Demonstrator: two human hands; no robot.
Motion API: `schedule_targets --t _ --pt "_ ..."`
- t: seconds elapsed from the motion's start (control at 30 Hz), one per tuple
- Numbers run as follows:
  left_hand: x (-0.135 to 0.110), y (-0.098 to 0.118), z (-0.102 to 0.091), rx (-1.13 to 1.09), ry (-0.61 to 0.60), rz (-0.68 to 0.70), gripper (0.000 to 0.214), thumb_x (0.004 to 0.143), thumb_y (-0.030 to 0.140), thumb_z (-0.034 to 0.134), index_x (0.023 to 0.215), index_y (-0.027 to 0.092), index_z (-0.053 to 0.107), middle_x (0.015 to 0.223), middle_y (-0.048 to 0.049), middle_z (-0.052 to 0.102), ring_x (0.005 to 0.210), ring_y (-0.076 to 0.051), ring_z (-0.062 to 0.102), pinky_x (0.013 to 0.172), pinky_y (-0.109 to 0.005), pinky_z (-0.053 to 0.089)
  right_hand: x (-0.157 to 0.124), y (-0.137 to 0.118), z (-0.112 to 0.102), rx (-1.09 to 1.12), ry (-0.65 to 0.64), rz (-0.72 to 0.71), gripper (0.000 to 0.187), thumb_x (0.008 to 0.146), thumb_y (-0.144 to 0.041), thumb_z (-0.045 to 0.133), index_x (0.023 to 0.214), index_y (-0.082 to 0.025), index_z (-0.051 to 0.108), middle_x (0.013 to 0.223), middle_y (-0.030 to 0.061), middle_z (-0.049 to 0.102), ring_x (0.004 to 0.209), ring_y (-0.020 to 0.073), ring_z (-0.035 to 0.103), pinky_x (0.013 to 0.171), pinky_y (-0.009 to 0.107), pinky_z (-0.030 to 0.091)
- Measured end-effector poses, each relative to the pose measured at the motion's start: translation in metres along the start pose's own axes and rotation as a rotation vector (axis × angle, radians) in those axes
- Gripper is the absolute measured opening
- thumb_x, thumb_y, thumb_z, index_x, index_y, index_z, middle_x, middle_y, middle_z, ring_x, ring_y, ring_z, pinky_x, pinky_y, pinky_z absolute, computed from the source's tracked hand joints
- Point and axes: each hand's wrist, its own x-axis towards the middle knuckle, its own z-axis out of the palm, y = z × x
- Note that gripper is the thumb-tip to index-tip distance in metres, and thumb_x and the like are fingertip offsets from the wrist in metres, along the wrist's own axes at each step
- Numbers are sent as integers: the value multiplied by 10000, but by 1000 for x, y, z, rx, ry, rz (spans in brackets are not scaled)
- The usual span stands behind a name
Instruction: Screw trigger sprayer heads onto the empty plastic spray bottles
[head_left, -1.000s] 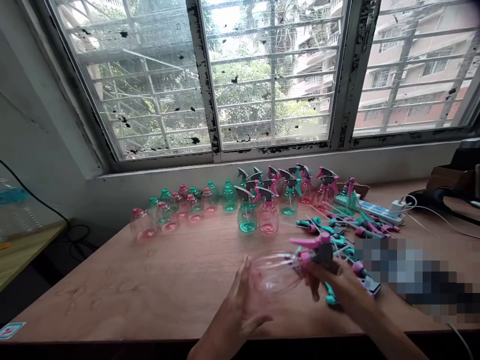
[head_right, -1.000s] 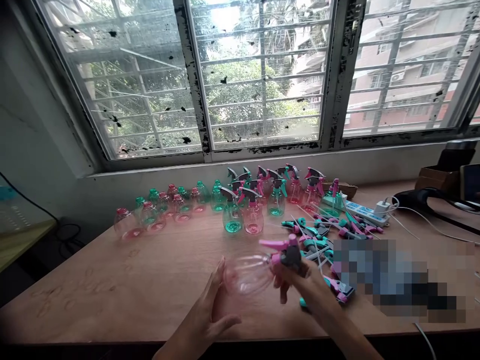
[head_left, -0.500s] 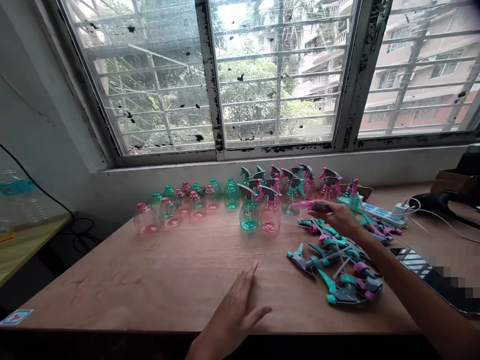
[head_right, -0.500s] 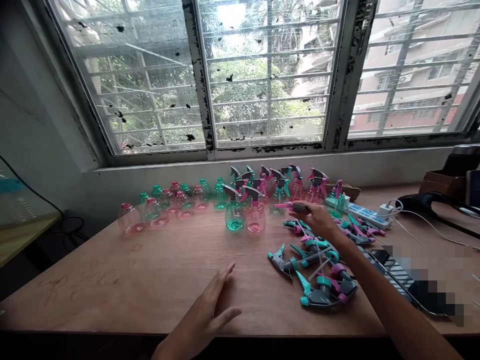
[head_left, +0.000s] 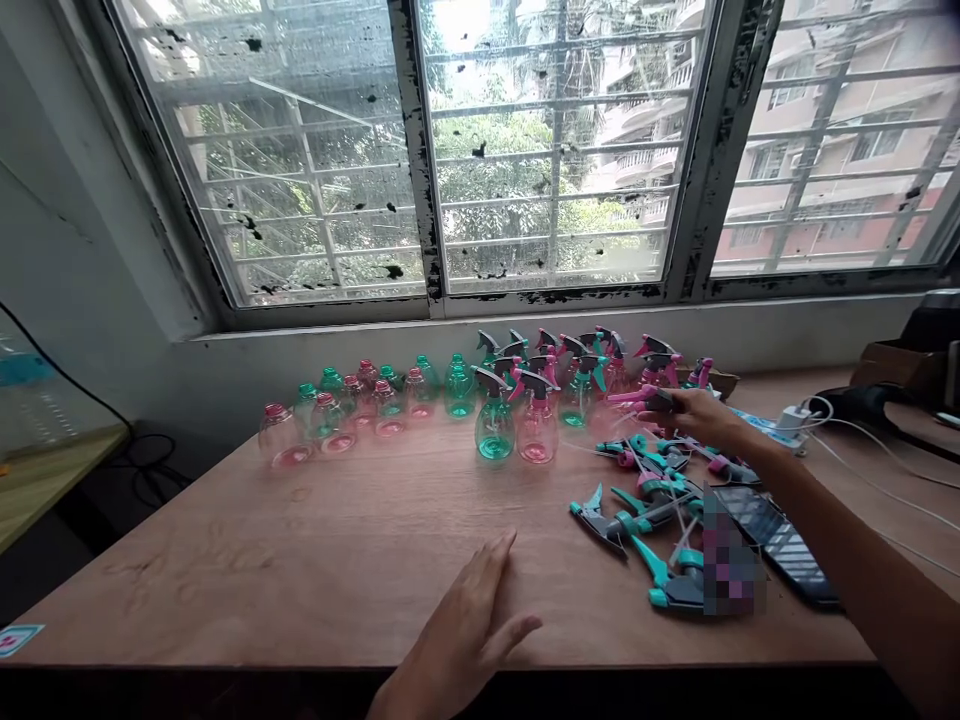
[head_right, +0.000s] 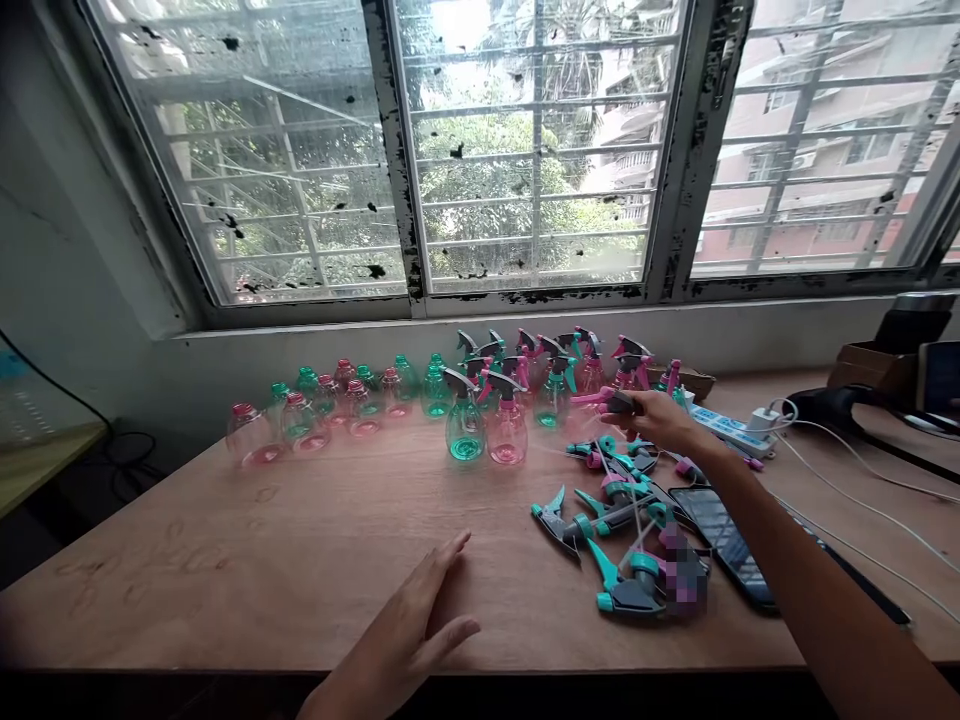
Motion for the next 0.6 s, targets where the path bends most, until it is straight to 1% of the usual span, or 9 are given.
schedule_targets --t 0.1,0.2,0.3,0.37,0.43,0.5,0.53,0.6 --pt "0 2 -1 31 -9 -6 736 914 421 641 1548 361 272 1614 -53 365 1462 -340 372 1195 -546 319 5 2 -9 36 8 39 449 791 -489 667 707 -49 707 518 67 689 489 107 596 523 270 384" --pt "0 3 -1 58 -13 -8 730 922 428 626 1551 367 261 1613 -51 367 1456 -340 384 1193 -547 327 10 12 -18 94 123 101 433 771 -488 718 710 -59 698 558 109 707 509 151 632 531 293 433" --pt "1 2 -1 84 -32 -15 735 931 443 607 1559 364 235 1619 -52 356 1461 -338 375 1195 -546 326 15 27 -26 142 289 186 490 845 -526 660 790 -39 680 617 130 699 549 194 668 536 325 480" --pt "1 1 0 109 -44 -19 739 935 448 599 1564 357 222 1620 -53 352 1466 -333 366 1200 -542 320 22 38 -28 149 362 254 472 917 -514 615 863 -49 673 697 94 696 581 185 682 550 313 521" --pt "1 1 1 134 -50 -19 739 940 444 593 1567 347 214 1622 -57 349 1470 -324 361 1204 -537 318 34 47 -27 140 382 323 356 982 -439 587 966 -93 672 824 46 701 644 159 693 595 298 571" --pt "1 1 1 159 -57 -15 741 945 423 593 1570 337 204 1624 -62 345 1475 -314 353 1204 -538 319 50 54 -21 130 372 385 252 998 -360 596 1081 -131 660 989 52 707 764 173 706 672 331 600" --pt "0 2 1 171 -62 -13 743 947 409 593 1571 332 197 1626 -64 341 1479 -308 347 1205 -540 318 59 56 -16 127 362 412 238 987 -332 619 1135 -147 646 1068 61 701 831 192 706 716 359 606" --pt "0 4 1 192 -74 -18 746 951 385 592 1573 322 184 1630 -67 330 1485 -295 335 1207 -537 317 76 58 -5 127 324 453 271 975 -308 639 1200 -158 626 1172 82 678 933 228 698 785 405 602"
